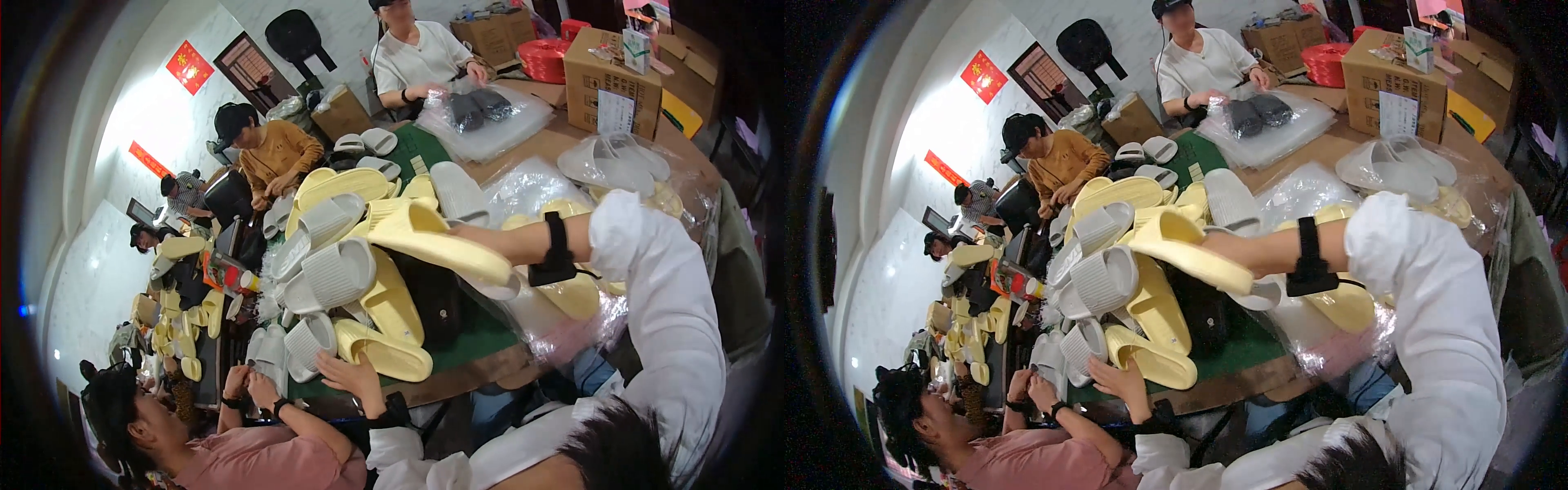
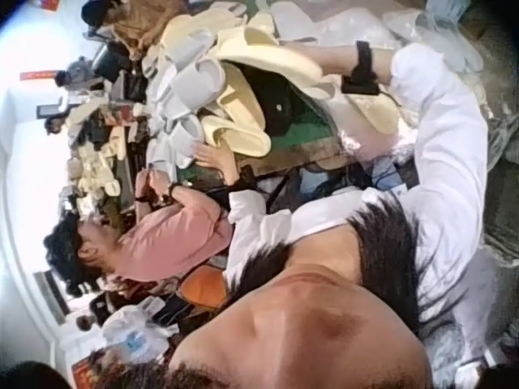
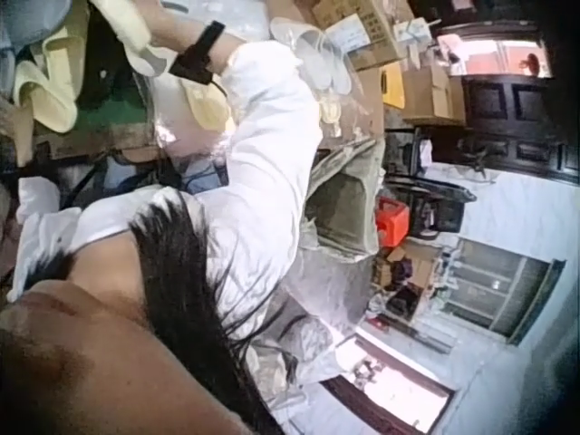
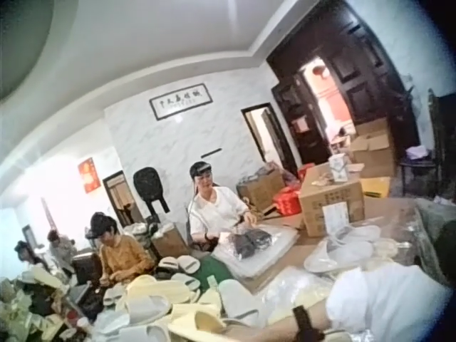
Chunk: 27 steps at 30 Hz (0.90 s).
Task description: The recorder is packing finished footwear into plastic bags and then into a larger transport sack.
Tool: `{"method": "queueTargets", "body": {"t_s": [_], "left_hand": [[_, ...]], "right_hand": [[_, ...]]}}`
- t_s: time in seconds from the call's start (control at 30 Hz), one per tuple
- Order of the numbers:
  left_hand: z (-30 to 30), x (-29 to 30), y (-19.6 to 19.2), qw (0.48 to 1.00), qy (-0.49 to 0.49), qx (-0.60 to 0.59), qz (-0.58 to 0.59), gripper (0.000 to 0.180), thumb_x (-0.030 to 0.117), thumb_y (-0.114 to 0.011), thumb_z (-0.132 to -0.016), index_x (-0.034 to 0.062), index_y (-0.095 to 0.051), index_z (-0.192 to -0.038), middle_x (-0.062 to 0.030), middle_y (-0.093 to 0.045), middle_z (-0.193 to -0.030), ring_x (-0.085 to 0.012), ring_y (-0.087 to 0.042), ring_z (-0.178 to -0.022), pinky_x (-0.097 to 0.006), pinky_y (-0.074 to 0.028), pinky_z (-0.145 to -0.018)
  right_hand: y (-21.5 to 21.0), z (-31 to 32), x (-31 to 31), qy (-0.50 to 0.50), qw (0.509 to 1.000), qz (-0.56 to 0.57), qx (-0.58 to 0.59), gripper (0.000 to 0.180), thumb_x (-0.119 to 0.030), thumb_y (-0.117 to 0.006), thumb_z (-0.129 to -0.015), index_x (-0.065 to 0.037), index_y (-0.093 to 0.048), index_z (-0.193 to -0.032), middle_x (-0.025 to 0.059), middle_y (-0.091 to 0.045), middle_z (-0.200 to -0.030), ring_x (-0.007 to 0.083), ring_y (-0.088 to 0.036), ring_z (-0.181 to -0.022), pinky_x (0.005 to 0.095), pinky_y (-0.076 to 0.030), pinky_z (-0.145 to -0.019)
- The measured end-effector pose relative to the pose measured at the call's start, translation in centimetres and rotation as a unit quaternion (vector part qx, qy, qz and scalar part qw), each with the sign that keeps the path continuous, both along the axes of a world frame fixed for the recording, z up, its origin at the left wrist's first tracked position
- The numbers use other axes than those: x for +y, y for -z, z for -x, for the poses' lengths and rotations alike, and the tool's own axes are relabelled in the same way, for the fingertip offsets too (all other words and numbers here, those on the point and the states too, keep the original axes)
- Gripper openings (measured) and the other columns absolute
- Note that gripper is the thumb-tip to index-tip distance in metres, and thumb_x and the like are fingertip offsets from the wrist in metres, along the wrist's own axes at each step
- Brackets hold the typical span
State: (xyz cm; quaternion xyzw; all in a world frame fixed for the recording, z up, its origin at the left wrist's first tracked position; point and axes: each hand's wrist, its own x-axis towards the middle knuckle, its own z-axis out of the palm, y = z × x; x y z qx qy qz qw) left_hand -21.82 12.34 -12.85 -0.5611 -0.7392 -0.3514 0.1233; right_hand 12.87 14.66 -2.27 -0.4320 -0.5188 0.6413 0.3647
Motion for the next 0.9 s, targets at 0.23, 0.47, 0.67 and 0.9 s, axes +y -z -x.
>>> {"method": "queueTargets", "body": {"t_s": [0.23, 0.47, 0.67, 0.9], "left_hand": [[1.2, 1.3, -0.8, 0.997, 0.017, -0.007, 0.069, 0.053, 0.009, -0.064, -0.076, 0.0150, -0.051, -0.127, -0.0104, -0.031, -0.145, -0.0368, -0.025, -0.135, -0.065, -0.010, -0.106], [1.0, 1.0, -1.1, 0.991, 0.100, -0.092, -0.009, 0.056, -0.010, -0.056, -0.070, 0.0064, -0.052, -0.123, -0.0150, -0.029, -0.146, -0.0433, -0.018, -0.136, -0.057, -0.013, -0.109], [-0.9, 1.4, -1.6, 0.986, 0.135, -0.093, -0.020, 0.058, -0.013, -0.052, -0.064, -0.0003, -0.051, -0.121, -0.0194, -0.030, -0.145, -0.0447, -0.020, -0.134, -0.053, -0.016, -0.110], [-0.9, 0.6, -1.8, 0.976, 0.182, -0.087, -0.083, 0.056, -0.014, -0.048, -0.063, -0.0063, -0.052, -0.118, -0.0254, -0.030, -0.142, -0.0441, -0.024, -0.133, -0.051, -0.016, -0.110]], "right_hand": [[-1.2, -5.8, 5.4, -0.125, 0.957, -0.260, 0.039, 0.028, -0.019, -0.057, -0.090, -0.006, -0.057, -0.115, 0.0019, -0.063, -0.086, 0.0094, -0.059, -0.071, 0.0229, -0.047, -0.062], [-3.9, -6.1, 10.8, -0.047, 0.948, -0.316, 0.010, 0.024, -0.022, -0.056, -0.090, -0.007, -0.059, -0.108, 0.0026, -0.063, -0.083, 0.0121, -0.060, -0.070, 0.0264, -0.047, -0.061], [-6.6, -6.8, 15.3, 0.028, 0.933, -0.359, -0.019, 0.022, -0.025, -0.055, -0.091, -0.007, -0.060, -0.103, 0.0031, -0.063, -0.081, 0.0145, -0.060, -0.069, 0.0294, -0.046, -0.060], [-7.3, -8.9, 24.8, 0.092, 0.672, -0.637, -0.366, 0.028, -0.026, -0.046, -0.093, -0.003, -0.060, -0.099, 0.0094, -0.064, -0.085, 0.0230, -0.062, -0.076, 0.0353, -0.047, -0.065]]}}
